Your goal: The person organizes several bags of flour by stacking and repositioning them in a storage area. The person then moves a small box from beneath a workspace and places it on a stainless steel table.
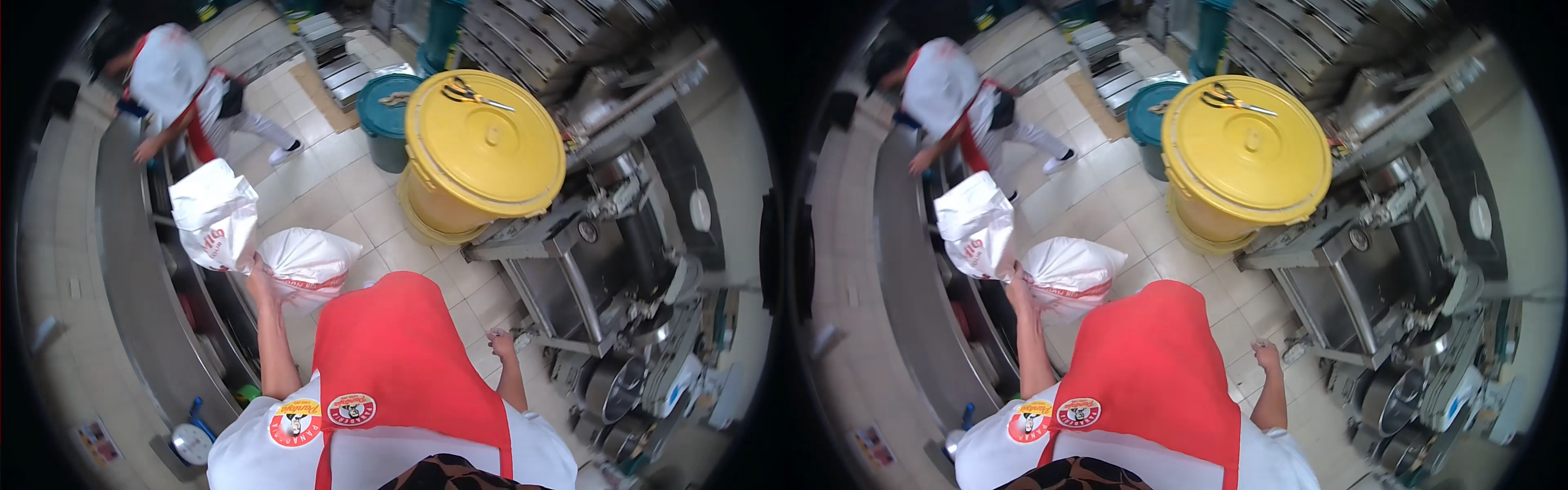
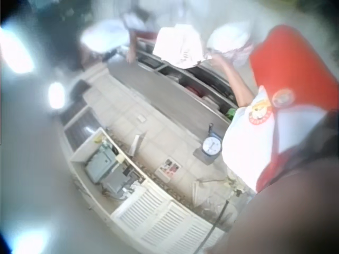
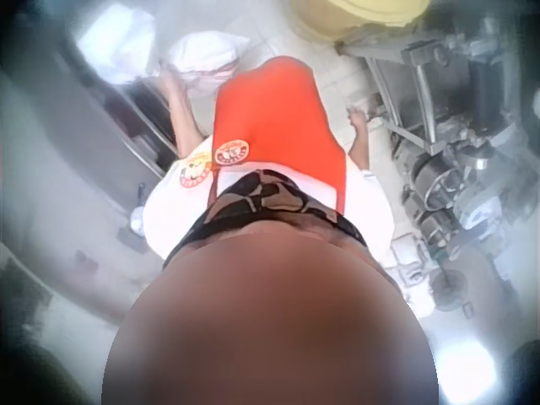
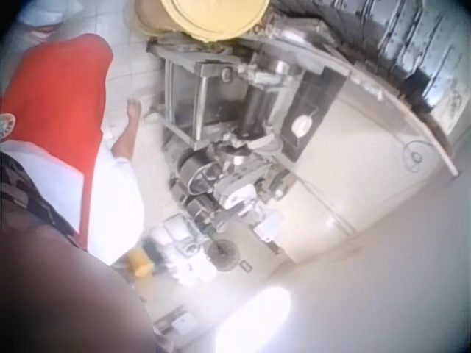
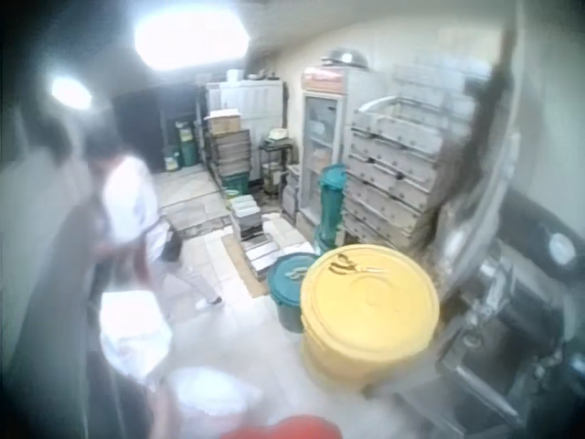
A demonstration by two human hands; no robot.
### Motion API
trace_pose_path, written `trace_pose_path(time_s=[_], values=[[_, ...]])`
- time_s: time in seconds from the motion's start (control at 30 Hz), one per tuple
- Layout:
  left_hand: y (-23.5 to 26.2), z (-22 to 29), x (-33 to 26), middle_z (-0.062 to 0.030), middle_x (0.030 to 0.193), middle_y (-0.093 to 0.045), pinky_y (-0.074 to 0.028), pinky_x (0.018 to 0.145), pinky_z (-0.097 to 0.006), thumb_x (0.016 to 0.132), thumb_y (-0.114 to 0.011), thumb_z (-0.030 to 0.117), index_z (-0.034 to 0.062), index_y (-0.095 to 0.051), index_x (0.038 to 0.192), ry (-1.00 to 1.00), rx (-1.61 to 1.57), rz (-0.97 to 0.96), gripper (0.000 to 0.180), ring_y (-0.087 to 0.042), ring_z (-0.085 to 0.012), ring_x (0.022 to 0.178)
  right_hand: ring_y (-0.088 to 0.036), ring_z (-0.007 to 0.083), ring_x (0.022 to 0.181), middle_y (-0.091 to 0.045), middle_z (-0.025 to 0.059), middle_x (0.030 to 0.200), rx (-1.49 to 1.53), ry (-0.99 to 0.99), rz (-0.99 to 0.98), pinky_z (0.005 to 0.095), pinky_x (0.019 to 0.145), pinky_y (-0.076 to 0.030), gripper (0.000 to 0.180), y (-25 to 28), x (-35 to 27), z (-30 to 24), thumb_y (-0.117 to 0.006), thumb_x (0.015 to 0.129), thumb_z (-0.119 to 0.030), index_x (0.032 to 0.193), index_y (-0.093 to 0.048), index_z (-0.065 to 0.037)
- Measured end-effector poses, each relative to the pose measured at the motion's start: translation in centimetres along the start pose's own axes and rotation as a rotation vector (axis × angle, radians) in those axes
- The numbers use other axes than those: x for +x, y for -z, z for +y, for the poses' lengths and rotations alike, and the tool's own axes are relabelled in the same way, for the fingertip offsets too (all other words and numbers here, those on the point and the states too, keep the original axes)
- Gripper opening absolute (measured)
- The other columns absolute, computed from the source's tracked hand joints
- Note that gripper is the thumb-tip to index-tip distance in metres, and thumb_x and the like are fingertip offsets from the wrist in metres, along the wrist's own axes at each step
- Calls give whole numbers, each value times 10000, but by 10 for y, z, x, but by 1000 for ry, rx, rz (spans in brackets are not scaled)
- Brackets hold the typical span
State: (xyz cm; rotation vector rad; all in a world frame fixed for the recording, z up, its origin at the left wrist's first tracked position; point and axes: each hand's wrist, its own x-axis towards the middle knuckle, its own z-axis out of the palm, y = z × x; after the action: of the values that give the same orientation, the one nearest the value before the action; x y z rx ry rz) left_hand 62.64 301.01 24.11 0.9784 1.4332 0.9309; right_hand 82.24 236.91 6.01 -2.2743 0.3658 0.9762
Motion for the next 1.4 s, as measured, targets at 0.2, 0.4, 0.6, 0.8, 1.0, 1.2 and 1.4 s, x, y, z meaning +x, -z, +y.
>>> trace_pose_path(time_s=[0.2,0.4,0.6,0.8,1.0,1.2,1.4], values=[[-87,145,-57,33,644,-375,-259,526,-266,917,-538,4,101,-478,716,-499,-235,-496,231,-333,-93,538,-659,196,697,-689,99,808,45,-164,-79,362,542,-516,404,-1,-7,51,-723,898,-366,1102,-700,-19],[-180,281,-168,48,542,-270,-283,577,-310,1068,-485,225,163,-331,604,-857,-346,-997,493,-252,-102,519,-669,199,720,-672,102,785,131,-98,-76,369,556,-532,367,-14,61,65,-695,905,-371,1039,-697,-30],[-311,356,-218,42,521,-286,-300,668,-309,1085,-411,333,175,-315,608,-649,-424,-1445,512,-277,-136,570,-647,181,739,-687,80,791,190,216,189,364,660,-528,308,-12,123,38,-704,915,-266,1109,-697,-27],[-440,323,-262,16,547,-333,-345,673,-348,1065,-455,315,139,-376,658,-714,-459,-1849,450,-391,-186,644,-673,195,841,-726,114,926,369,293,312,330,800,-522,355,20,91,-5,-700,935,-240,1171,-672,23],[-557,220,-247,-31,734,-468,-445,774,-344,988,-594,259,91,-469,761,-416,-183,-1815,309,-511,-199,746,-678,188,888,-723,123,1002,534,241,530,327,806,-523,456,4,54,-1,-719,931,-286,1228,-638,51],[-574,218,-203,-69,1035,-652,-470,835,-316,918,-685,156,4,-624,1119,-379,82,-1894,259,-591,-166,904,-679,199,925,-707,156,1095,668,93,619,319,837,-529,559,-22,6,-34,-718,928,-292,1350,-557,37],[-627,181,-61,-96,1228,-657,-456,1023,-362,884,-749,201,31,-626,1244,-836,713,-1956,417,-612,-236,1178,-529,332,1306,-386,229,1542,963,510,622,452,1043,-463,925,23,-81,-302,-773,870,-174,1597,-207,-95]])
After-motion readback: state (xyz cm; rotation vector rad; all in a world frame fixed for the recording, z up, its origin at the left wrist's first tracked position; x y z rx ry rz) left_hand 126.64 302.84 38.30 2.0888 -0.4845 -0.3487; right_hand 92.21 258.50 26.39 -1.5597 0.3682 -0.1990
